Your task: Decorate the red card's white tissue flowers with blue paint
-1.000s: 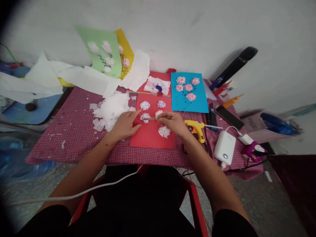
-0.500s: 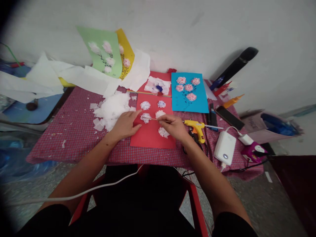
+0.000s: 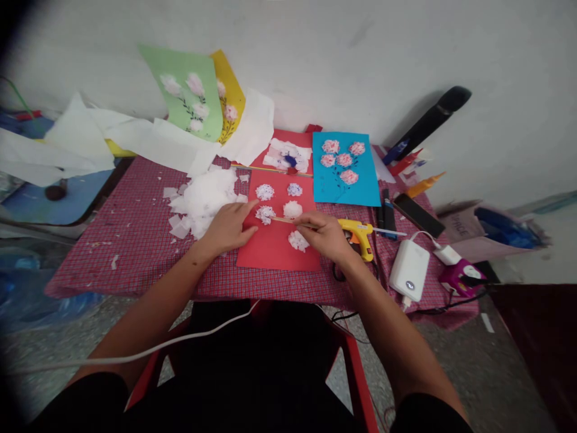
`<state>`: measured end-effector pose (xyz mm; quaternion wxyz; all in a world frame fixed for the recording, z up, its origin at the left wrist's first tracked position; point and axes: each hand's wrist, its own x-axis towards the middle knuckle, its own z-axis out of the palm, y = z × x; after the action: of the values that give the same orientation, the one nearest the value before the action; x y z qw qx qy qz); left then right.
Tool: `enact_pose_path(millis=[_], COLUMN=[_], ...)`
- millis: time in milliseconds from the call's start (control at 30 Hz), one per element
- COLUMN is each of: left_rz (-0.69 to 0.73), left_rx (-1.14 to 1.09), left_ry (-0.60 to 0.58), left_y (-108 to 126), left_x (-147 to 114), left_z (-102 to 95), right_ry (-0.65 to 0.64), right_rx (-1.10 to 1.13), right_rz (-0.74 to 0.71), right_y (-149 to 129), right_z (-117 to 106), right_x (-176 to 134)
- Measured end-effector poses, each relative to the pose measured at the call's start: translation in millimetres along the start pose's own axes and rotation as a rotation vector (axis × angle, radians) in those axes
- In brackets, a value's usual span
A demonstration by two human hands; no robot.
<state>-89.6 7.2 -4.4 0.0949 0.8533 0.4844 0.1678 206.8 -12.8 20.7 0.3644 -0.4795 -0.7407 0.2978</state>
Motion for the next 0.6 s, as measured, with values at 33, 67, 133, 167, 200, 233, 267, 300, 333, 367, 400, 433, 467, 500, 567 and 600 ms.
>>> enact_pose_path(millis=[33, 67, 133, 167, 200, 233, 267, 300, 333, 367, 400, 433, 467, 500, 567, 600], left_rz=[-0.001, -0.004, -0.011, -0.013, -0.014, -0.013, -0.013, -0.013, -0.013, -0.014, -0.016, -0.017, -0.019, -0.02, -0.019, -0.018], left_rx=[0.002, 0.003, 0.003, 0.002, 0.0, -0.001, -0.002, -0.004, -0.005, -0.005, -0.005, -0.005, -0.004, -0.004, -0.003, -0.002], left_ry=[0.0, -0.001, -0.004, -0.006, -0.009, -0.012, -0.013, -0.014, -0.014, -0.014, -0.013, -0.013, -0.013, -0.014, -0.017, -0.018], left_y=[-0.1, 0.0, 0.2, 0.4, 0.7, 0.9, 1.0, 1.1, 1.1, 1.0, 0.9, 0.7, 0.6, 0.6, 0.7, 0.7], left_x=[0.1, 0.2, 0.3, 0.3, 0.3, 0.2, 0.2, 0.1, 0.1, 0.1, 0.0, 0.0, 0.0, -0.1, -0.1, 0.0], left_z=[-0.1, -0.2, -0.7, -1.0, -1.3, -1.5, -1.7, -1.7, -1.6, -1.5, -1.3, -1.2, -1.1, -1.2, -1.7, -1.9], right_ry=[-0.008, -0.019, -0.039, -0.043, -0.042, -0.036, -0.03, -0.023, -0.02, -0.022, -0.026, -0.032, -0.042, -0.05, -0.056, -0.058], right_rx=[0.0, 0.002, 0.01, 0.014, 0.016, 0.018, 0.02, 0.028, 0.044, 0.067, 0.092, 0.115, 0.132, 0.143, 0.156, 0.162], right_rz=[-0.016, -0.03, -0.039, -0.032, -0.02, -0.005, 0.015, 0.042, 0.076, 0.113, 0.148, 0.176, 0.194, 0.204, 0.212, 0.218], right_y=[-0.2, -0.4, -1.0, -1.4, -1.9, -2.6, -3.5, -4.4, -5.3, -6.2, -6.9, -7.5, -7.8, -7.9, -6.9, -6.0], right_z=[1.4, 3.2, 6.2, 6.9, 6.8, 5.9, 4.5, 2.8, 1.3, 0.2, -0.3, 0.0, 1.0, 2.6, 6.6, 8.3], right_x=[0.3, 0.8, 1.8, 1.9, 1.7, 1.1, 0.2, -0.9, -2.0, -3.0, -3.6, -3.8, -3.7, -3.1, -1.3, -0.2])
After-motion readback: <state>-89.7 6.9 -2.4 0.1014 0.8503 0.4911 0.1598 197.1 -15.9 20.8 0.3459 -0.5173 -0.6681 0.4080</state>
